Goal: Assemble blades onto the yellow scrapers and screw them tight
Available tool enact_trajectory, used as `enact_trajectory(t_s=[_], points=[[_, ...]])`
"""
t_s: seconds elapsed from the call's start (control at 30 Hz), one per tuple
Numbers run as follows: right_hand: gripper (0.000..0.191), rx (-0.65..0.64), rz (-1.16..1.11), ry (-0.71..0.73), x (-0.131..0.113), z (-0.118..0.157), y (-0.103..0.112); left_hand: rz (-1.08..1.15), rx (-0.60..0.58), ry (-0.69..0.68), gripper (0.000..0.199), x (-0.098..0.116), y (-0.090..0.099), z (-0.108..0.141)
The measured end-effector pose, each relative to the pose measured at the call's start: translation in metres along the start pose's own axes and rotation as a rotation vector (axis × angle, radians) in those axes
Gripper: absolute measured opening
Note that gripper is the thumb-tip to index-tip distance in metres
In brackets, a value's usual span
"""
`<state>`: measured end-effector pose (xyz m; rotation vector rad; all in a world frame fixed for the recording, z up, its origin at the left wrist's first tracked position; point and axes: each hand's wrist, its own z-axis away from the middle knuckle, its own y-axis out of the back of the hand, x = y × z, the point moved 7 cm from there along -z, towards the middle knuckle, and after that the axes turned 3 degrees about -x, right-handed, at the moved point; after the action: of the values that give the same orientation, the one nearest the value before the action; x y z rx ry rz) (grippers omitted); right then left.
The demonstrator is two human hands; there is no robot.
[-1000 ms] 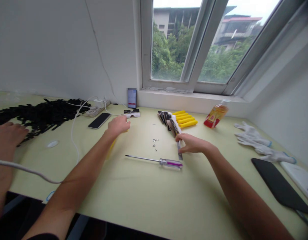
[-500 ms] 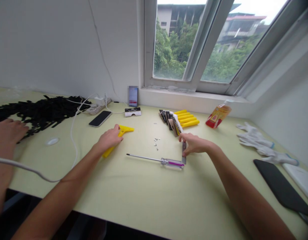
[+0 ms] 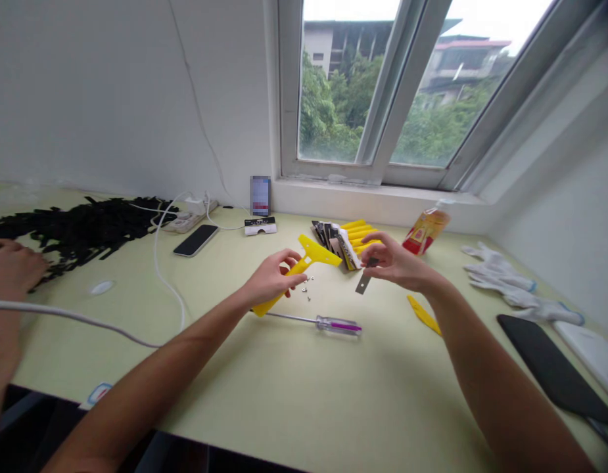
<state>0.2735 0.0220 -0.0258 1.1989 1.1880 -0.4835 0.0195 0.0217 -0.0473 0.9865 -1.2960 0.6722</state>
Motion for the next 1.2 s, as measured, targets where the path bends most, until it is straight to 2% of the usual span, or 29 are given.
enact_trajectory(t_s=[0.1, 0.17, 0.27, 0.37, 0.5, 0.63, 0.8, 1.03, 1.2], points=[[0.056, 0.096, 0.045, 0.082, -0.024, 0.012, 0.018, 0.381, -0.255, 0.049, 0.041, -0.002, -0.044, -0.008], [0.057, 0.101, 0.067, 0.107, -0.036, 0.019, 0.02, 0.55, -0.381, 0.096, 0.041, -0.006, -0.066, -0.011], [0.058, 0.063, 0.12, 0.108, -0.047, 0.024, 0.011, 0.576, -0.478, 0.132, 0.039, -0.014, -0.087, -0.012], [0.059, 0.024, 0.184, 0.081, -0.051, 0.022, -0.001, 0.489, -0.548, 0.112, 0.034, -0.014, -0.097, -0.005], [0.06, 0.064, 0.2, 0.032, -0.047, 0.016, -0.006, 0.408, -0.6, 0.081, 0.033, -0.007, -0.102, 0.005], [0.06, 0.068, 0.139, 0.037, -0.042, 0.011, -0.01, 0.385, -0.567, 0.077, 0.034, -0.003, -0.102, 0.008], [0.056, 0.103, 0.154, 0.034, -0.042, 0.008, -0.013, 0.416, -0.582, 0.039, 0.029, -0.003, -0.103, 0.008], [0.05, 0.134, 0.235, 0.079, -0.047, 0.007, -0.019, 0.501, -0.542, 0.083, 0.023, -0.001, -0.1, 0.012], [0.05, 0.111, 0.156, 0.074, -0.042, 0.004, -0.03, 0.561, -0.526, 0.088, 0.021, -0.001, -0.096, 0.023]])
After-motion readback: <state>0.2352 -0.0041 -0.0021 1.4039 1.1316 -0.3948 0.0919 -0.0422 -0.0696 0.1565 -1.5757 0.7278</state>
